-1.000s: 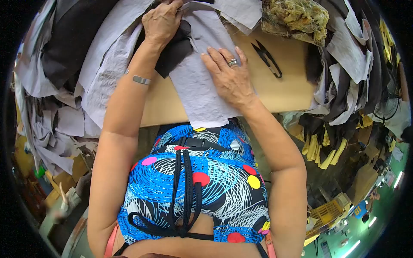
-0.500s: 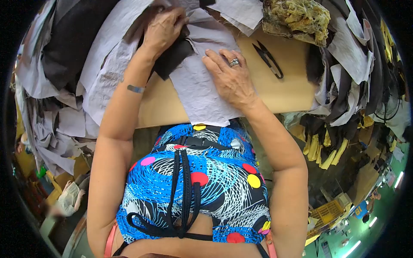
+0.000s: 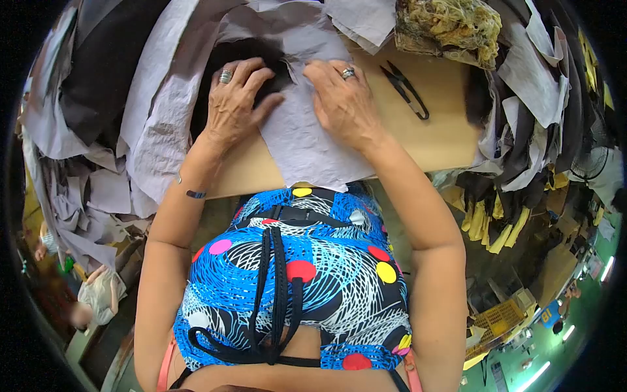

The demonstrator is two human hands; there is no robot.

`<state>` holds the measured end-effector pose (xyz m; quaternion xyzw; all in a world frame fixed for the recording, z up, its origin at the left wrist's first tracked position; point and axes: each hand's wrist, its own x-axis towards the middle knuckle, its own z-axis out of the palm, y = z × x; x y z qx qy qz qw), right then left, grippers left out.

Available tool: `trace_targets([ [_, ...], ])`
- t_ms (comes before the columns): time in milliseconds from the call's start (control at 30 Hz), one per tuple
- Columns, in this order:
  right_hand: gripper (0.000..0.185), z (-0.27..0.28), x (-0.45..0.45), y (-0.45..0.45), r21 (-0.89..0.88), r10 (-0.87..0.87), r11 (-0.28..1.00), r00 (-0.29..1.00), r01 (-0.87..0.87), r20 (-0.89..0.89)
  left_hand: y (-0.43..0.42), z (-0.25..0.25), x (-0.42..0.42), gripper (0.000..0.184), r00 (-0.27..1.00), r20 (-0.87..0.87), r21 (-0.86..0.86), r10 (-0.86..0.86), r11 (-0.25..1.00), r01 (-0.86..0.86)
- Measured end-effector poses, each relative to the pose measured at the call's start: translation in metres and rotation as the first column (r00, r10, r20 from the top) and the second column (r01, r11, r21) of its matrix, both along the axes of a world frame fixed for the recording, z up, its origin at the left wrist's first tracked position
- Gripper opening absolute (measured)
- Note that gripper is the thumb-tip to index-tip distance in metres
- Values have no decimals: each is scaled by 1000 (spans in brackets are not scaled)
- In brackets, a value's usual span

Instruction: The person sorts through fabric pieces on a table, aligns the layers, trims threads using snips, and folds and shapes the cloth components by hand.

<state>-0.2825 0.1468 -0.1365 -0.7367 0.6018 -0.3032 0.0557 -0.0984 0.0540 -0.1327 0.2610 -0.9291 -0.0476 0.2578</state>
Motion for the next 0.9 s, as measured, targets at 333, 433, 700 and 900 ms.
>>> trace_targets([
  [333,34,-8,5,-4,-75,33,997,998,-37,-52,-51,4,0,16,984,-93,-11,154,988,-155],
  [433,35,-4,6,-5,-102,27,994,997,-34,-66,-47,-2,-5,23,989,-42,5,140,990,-140],
  [700,42,-9,10,-29,-93,76,993,997,-74,16,-24,-8,-11,45,970,26,68,241,968,-242],
  [900,43,-15,9,-33,-113,-26,993,995,37,98,-33,-17,-5,47,979,14,24,204,979,-204],
])
